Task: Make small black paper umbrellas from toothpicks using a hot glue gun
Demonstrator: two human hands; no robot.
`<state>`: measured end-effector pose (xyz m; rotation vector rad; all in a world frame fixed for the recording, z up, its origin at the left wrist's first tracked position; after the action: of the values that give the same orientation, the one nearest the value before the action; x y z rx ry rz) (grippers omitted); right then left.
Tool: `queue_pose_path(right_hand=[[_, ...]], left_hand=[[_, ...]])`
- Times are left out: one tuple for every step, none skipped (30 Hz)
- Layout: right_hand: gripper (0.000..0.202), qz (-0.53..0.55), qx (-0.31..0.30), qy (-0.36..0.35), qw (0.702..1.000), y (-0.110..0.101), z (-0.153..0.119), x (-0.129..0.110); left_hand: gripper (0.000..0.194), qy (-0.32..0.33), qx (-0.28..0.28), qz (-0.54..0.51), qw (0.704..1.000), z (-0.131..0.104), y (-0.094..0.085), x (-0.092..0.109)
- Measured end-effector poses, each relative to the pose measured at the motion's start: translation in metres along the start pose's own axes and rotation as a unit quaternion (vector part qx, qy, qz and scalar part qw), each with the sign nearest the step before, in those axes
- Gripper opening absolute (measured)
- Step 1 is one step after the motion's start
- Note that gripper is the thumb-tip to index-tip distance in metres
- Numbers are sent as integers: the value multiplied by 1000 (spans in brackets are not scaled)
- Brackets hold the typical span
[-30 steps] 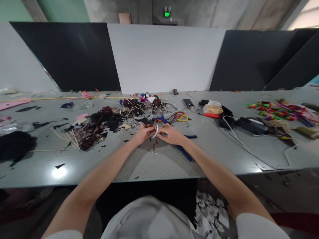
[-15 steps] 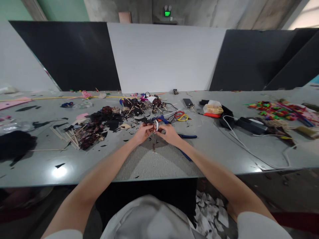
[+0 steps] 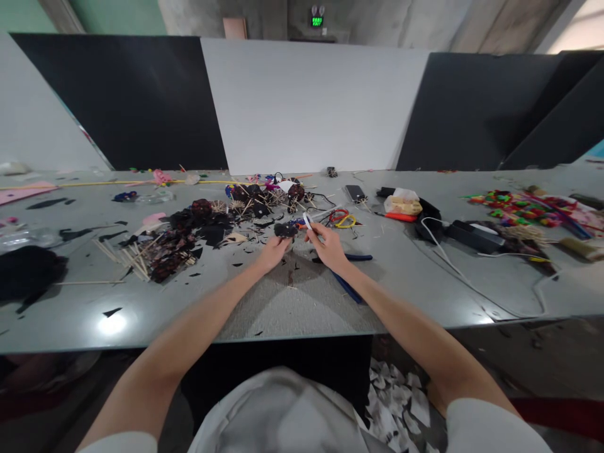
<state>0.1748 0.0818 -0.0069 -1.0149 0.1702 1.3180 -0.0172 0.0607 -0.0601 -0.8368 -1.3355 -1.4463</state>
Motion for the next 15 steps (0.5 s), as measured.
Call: queue_pose_path(right_hand=[[41, 1, 7, 2, 1000, 0, 0, 0], [40, 4, 18, 6, 1000, 0, -1, 0], [40, 6, 30, 11, 999, -1, -1, 0], [40, 4, 43, 15, 999, -1, -1, 0], [40, -1, 54, 17, 998, -2, -2, 1], [41, -8, 64, 18, 998, -2, -2, 1], [41, -16, 72, 17, 997, -3, -2, 1], [42, -23, 77, 17, 997, -3, -3, 1], [42, -25, 80, 18, 996, -4, -3, 1], [43, -24, 81, 20, 996, -4, -3, 1], [43, -22, 79, 25, 996, -4, -3, 1], [43, -19, 77, 33, 996, -4, -3, 1], [44, -18, 73, 45, 996, -4, -3, 1], [45, -18, 68, 57, 996, -3, -4, 1], [47, -18, 61, 68, 996, -2, -4, 1]], left_hand=[[31, 11, -11, 30, 999, -2, 2, 1], [28, 21, -23, 59, 998, -3, 4, 1], [26, 33, -35, 85, 995, -5, 7, 2], [23, 45, -44, 103, 993, -6, 9, 4], [21, 52, -50, 112, 991, -7, 11, 5], [20, 57, -53, 121, 990, -7, 13, 6], [20, 61, -56, 130, 988, -8, 15, 7], [20, 64, -58, 141, 986, -8, 16, 7], [20, 69, -61, 152, 984, -7, 17, 8], [20, 75, -68, 164, 981, -7, 18, 9], [20, 83, -77, 177, 978, -8, 19, 10], [19, 90, -85, 190, 974, -8, 20, 11], [20, 97, -92, 201, 971, -8, 21, 11], [20, 99, -97, 207, 968, -9, 22, 11], [21, 99, -100, 209, 968, -9, 23, 11]])
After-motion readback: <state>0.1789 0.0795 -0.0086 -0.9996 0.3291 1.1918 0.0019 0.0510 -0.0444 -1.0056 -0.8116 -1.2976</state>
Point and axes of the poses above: each hand's wrist, its own z-axis towards the middle knuckle, its own y-axis out of the palm, x = y × z, the point moved 4 cm from there along z, towards the middle knuckle, and after that the axes turned 4 degrees about -z, right-handed, at the moved point
